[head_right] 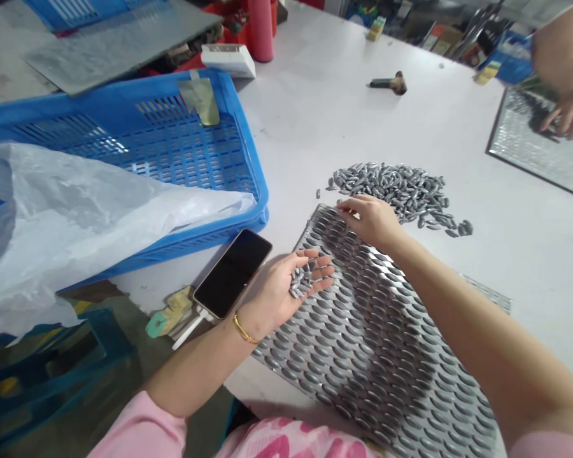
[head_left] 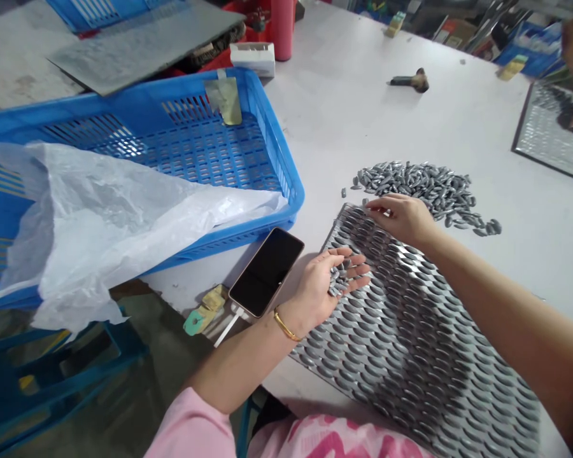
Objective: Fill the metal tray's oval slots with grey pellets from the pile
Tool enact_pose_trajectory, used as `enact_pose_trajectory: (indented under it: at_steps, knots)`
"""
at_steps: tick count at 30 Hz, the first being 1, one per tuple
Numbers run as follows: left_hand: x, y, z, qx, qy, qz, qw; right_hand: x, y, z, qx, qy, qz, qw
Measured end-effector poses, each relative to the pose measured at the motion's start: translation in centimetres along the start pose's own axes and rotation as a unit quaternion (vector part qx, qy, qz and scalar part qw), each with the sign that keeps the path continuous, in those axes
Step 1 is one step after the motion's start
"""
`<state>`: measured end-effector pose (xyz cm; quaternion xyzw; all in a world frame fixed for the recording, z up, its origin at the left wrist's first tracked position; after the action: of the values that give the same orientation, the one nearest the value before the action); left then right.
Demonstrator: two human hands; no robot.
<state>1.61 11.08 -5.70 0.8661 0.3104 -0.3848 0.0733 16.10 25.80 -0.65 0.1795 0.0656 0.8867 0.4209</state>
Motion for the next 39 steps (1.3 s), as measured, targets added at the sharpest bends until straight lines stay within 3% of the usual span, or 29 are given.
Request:
enact_pose_trajectory:
  at_steps: [8, 19, 26, 34, 39]
  knots:
    - [0.1, 0.1, 0.0, 0.006, 0.008, 0.0, 1.0, 2.3, 0.5, -1.9, -0.068, 0.095, 0.009, 0.993]
    - [0.1, 0.1, 0.1, 0.024, 0.003, -0.002, 1.0, 2.2, 0.3, -2.0, -0.053, 0.102, 0.03, 0.993]
    - [-0.3, -0.2, 0.0, 0.025, -0.014, -0.012, 1.0, 0.6, -1.0, -0.4, 0.011, 0.049, -0.019, 0.999]
    - [-0.2, -0.1, 0.0, 0.032, -0.017, -0.015, 0.999, -0.5, 1.7, -1.4, -0.093, 0.116, 0.03, 0.988]
    - [-0.1, -0.1, 0.1, 0.03, -0.01, -0.016, 0.999, 0.0, -0.2, -1.8, 0.003, 0.115, -0.021, 0.993]
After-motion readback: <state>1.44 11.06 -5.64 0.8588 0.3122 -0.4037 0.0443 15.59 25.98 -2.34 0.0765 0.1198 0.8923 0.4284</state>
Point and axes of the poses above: each hand's wrist, its own x-axis towards the middle knuckle, its own z-axis out of the back of the hand, y = z × x, the point moved 10 cm from there along x, towards the middle knuckle, and after that the axes turned 15 degrees about z, right-handed, at the moved point
